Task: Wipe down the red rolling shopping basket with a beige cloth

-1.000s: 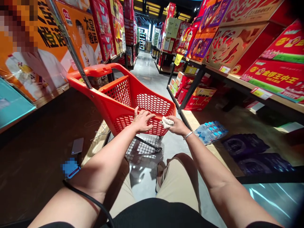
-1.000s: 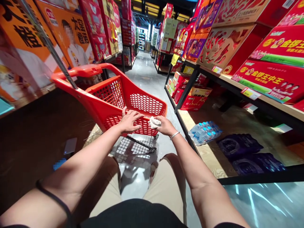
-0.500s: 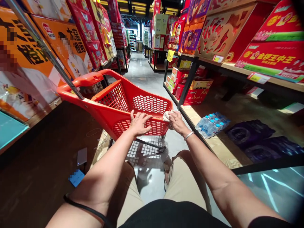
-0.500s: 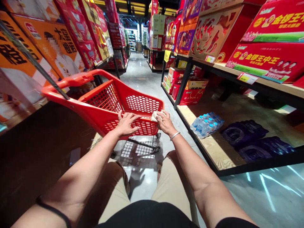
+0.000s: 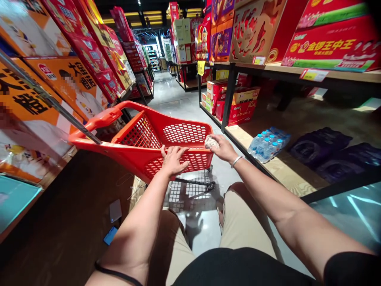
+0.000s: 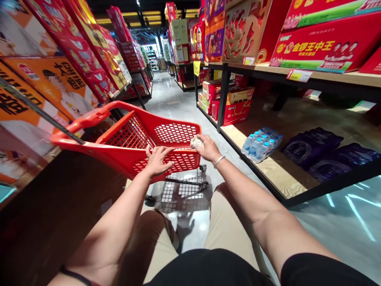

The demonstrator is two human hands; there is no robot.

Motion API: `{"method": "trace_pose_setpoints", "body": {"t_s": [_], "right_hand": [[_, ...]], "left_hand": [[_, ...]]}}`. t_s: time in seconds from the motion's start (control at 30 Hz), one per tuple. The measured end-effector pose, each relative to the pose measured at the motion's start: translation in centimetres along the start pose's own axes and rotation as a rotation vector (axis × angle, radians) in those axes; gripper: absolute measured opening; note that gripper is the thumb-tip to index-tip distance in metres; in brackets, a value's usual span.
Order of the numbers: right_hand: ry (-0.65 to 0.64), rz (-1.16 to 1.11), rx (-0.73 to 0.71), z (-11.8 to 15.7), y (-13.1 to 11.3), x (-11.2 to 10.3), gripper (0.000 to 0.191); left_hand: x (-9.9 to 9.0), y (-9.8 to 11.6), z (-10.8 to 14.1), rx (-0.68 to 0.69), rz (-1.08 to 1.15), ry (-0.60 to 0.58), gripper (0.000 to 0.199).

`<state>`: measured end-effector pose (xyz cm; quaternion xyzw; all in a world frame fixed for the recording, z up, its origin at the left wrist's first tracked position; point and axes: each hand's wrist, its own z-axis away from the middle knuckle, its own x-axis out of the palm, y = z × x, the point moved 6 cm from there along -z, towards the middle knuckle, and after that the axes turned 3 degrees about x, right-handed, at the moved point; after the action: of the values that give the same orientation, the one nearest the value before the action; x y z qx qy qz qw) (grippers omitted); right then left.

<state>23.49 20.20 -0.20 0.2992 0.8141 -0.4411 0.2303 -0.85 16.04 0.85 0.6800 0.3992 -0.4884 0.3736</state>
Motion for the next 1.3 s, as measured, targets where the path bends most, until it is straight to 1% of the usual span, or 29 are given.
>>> {"method": "trace_pose_setpoints", "body": {"t_s": [0.07,0.13,0.2,0.23,0.3,0.37,0.4,0.43,0.47,0.53,0.57,0.63,0.7,0.77,0.83,0.9,0.97,1.0,1.03,1.13,1.2,1.23,1.3], "right_hand": [[-0.047,0.088,-0.035,1.2,-2.4,1.0,0.04],[-0.052,0.165,-0.09,2.7,-4.5,1.5,0.035],[-0.061,0.203,-0.157,3.6,-5.7,1.8,0.034],[-0.076,0.21,-0.199,3.8,-5.9,1.8,0.035],[-0.125,0.2,-0.309,3.6,-5.5,1.6,0.034],[-0.188,0.157,-0.42,2.8,-4.3,1.3,0.032],[-0.213,0.127,-0.443,2.2,-3.4,1.0,0.031],[-0.23,0.098,-0.435,1.4,-2.5,0.7,0.03],[-0.238,0.074,-0.394,0.6,-1.5,0.4,0.03],[-0.232,0.045,-0.266,-0.6,-0.3,0.1,0.032],[-0.228,0.041,-0.221,-0.7,-0.4,0.1,0.032],[-0.222,0.07,-0.218,-0.2,-1.9,0.5,0.03],[-0.205,0.138,-0.289,0.9,-4.1,0.9,0.024],[-0.201,0.193,-0.349,1.5,-5.5,1.0,0.018],[-0.236,0.193,-0.362,1.4,-5.2,0.8,0.017],[-0.26,0.182,-0.296,0.7,-3.9,0.4,0.018],[-0.239,0.191,-0.216,0.1,-2.9,0.0,0.019],[-0.222,0.203,-0.209,0.1,-3.0,0.1,0.019],[-0.205,0.215,-0.231,0.2,-3.6,0.4,0.019],[-0.161,0.24,-0.386,1.0,-7.1,2.3,0.021],[-0.133,0.249,-0.467,1.4,-8.9,3.4,0.024],[-0.129,0.252,-0.499,1.5,-9.3,3.8,0.025],[-0.142,0.266,-0.543,1.5,-9.0,3.9,0.027]], "left_hand": [[0.0,0.1,0.0,-0.006,-0.012,-0.007,0.057],[0.0,0.1,0.0,-0.009,-0.027,-0.01,0.058],[0.0,0.1,0.0,-0.006,-0.035,-0.007,0.058],[0.0,0.1,0.0,-0.004,-0.037,-0.004,0.058],[-0.1,0.1,0.1,0.001,-0.031,0.007,0.057],[-0.2,0.2,0.1,0.003,-0.023,0.011,0.055],[-0.3,0.2,0.1,0.003,-0.02,0.01,0.054],[-0.3,0.3,0.1,0.003,-0.018,0.005,0.054],[-0.3,0.3,0.1,0.0,-0.016,0.0,0.055],[-0.3,0.4,0.0,-0.003,-0.012,-0.013,0.055],[-0.2,0.4,0.0,-0.005,-0.011,-0.018,0.056],[-0.1,0.3,0.0,-0.014,-0.018,-0.02,0.056],[-0.1,0.3,0.1,-0.023,-0.035,-0.014,0.055],[-0.1,0.2,0.2,-0.032,-0.051,-0.011,0.055],[-0.1,0.2,0.2,-0.035,-0.057,-0.023,0.055],[-0.2,0.3,0.2,-0.041,-0.054,-0.034,0.056],[-0.2,0.4,0.1,-0.041,-0.05,-0.041,0.057],[-0.1,0.4,0.0,-0.042,-0.05,-0.044,0.057],[-0.1,0.5,-0.2,-0.044,-0.054,-0.047,0.056],[0.1,0.5,-0.5,-0.06,-0.067,-0.061,0.057],[0.1,0.4,-0.5,-0.071,-0.068,-0.072,0.058],[0.1,0.4,-0.5,-0.072,-0.065,-0.077,0.058],[0.0,0.4,-0.5,-0.064,-0.057,-0.084,0.056]]}}
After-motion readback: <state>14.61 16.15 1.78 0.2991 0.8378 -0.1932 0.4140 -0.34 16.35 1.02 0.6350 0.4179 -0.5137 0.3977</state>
